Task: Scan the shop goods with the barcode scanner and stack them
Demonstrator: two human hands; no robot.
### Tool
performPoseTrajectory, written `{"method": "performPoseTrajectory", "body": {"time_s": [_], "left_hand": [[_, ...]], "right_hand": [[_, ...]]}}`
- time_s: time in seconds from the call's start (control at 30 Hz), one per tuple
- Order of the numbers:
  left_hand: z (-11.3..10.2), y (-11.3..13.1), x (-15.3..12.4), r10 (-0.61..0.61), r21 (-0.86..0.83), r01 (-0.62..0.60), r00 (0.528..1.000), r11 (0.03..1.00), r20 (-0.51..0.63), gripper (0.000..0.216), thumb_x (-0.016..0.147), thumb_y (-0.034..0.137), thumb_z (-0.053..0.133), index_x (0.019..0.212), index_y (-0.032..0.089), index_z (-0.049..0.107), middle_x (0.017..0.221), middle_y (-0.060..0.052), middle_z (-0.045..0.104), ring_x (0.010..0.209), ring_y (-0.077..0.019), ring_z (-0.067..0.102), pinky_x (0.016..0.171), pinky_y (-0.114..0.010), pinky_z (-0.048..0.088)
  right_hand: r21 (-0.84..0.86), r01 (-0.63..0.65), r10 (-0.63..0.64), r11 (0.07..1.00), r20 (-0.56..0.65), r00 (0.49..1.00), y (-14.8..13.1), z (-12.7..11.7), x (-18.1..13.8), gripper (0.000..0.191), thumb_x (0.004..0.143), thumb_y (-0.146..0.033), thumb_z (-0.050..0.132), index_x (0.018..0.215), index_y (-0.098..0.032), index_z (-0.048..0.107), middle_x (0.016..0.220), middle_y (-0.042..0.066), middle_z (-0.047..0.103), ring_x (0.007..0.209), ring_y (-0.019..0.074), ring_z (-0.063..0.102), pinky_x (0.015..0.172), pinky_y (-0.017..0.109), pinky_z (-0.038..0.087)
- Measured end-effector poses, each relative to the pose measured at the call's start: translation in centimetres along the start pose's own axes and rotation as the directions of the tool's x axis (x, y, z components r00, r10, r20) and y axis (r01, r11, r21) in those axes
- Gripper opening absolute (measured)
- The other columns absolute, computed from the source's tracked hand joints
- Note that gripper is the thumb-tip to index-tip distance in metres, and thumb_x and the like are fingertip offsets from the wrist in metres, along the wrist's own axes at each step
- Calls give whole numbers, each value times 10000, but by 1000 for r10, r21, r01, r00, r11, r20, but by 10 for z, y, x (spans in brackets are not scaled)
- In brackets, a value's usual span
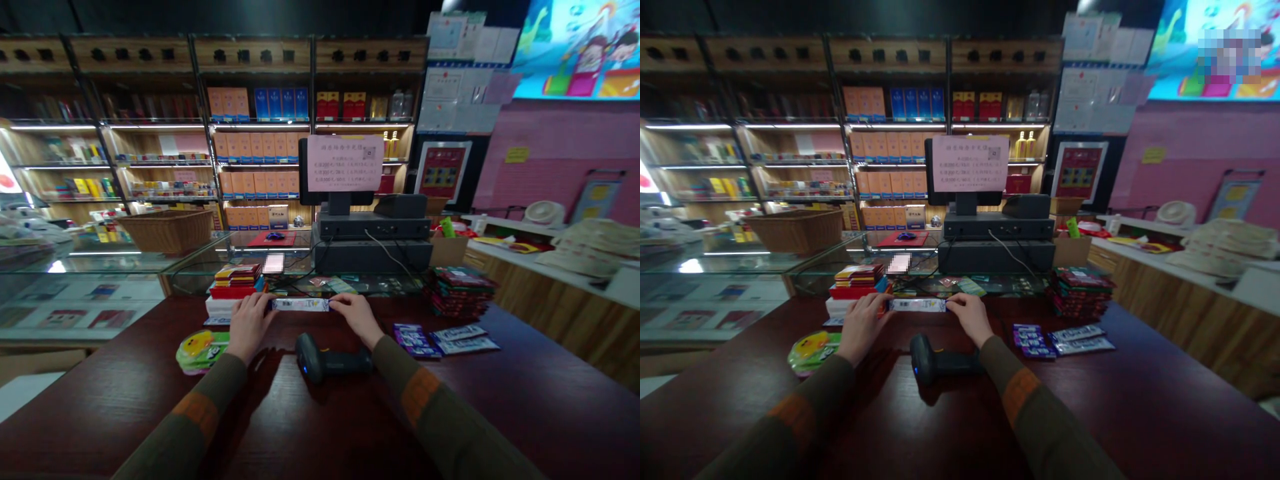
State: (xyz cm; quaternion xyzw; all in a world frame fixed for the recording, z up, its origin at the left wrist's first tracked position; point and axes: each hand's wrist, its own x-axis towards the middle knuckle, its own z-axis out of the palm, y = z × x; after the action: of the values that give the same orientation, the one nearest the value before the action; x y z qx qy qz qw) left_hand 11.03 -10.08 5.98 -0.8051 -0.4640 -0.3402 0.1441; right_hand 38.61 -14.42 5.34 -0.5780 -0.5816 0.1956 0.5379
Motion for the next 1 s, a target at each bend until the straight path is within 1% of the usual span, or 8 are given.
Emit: {"method": "performPoseTrajectory", "body": {"time_s": [0.17,0.27,0.43,0.63,0.77,0.87,0.93,1.0], "left_hand": [[-5,3,5,-22,75,20,1000,997,20,294,884,377,649,1157,269,655,1111,-67,680,1046,-285,591,863,-397,422],[-7,3,8,-34,68,30,998,997,47,285,892,366,638,1155,256,648,1042,-63,697,1011,-286,595,840,-390,429],[-5,1,12,-73,-45,75,996,996,50,213,911,352,609,1090,242,643,996,-48,714,971,-255,617,838,-358,438],[-7,-5,14,-246,-208,256,966,944,77,237,940,412,520,996,223,650,966,-51,726,924,-231,648,789,-322,455],[-5,-10,13,-284,-263,343,929,902,240,255,932,404,498,997,224,667,954,-58,742,920,-228,677,801,-317,461],[6,-12,13,-267,-416,413,892,810,366,252,907,401,531,1014,218,667,971,-69,749,942,-231,688,832,-326,470],[16,-13,14,-313,-551,581,803,598,507,291,899,428,544,1017,187,656,892,-81,748,886,-219,696,810,-315,488],[25,-12,14,-301,-573,642,757,510,580,376,915,495,507,1028,160,635,840,-86,746,814,-202,705,740,-291,510]], "right_hand": [[4,-58,58,998,-14,998,-5,1,0,216,753,-377,652,809,-206,771,626,11,704,659,212,658,653,304,447],[3,-66,66,998,-40,997,-8,2,2,212,761,-378,644,818,-219,771,630,10,712,674,218,672,665,306,461],[1,-25,25,1000,-59,998,-14,6,3,188,750,-368,649,784,-229,771,694,9,730,673,207,656,665,303,468],[28,17,-15,999,-88,996,-26,16,4,201,761,-370,647,781,-218,776,711,14,735,709,206,658,672,295,465],[12,45,-43,999,-96,994,-34,21,9,202,760,-373,660,804,-219,782,780,25,759,760,216,674,697,300,480],[27,75,-72,997,-91,993,-40,22,10,197,770,-369,658,820,-226,785,839,28,775,824,227,694,764,315,504],[17,104,-102,994,-86,991,-45,23,8,193,782,-371,654,827,-236,785,872,26,782,864,233,701,817,330,507],[-6,134,-134,991,-75,988,-50,22,6,187,794,-369,650,831,-245,785,895,24,786,890,236,704,855,342,505]]}}
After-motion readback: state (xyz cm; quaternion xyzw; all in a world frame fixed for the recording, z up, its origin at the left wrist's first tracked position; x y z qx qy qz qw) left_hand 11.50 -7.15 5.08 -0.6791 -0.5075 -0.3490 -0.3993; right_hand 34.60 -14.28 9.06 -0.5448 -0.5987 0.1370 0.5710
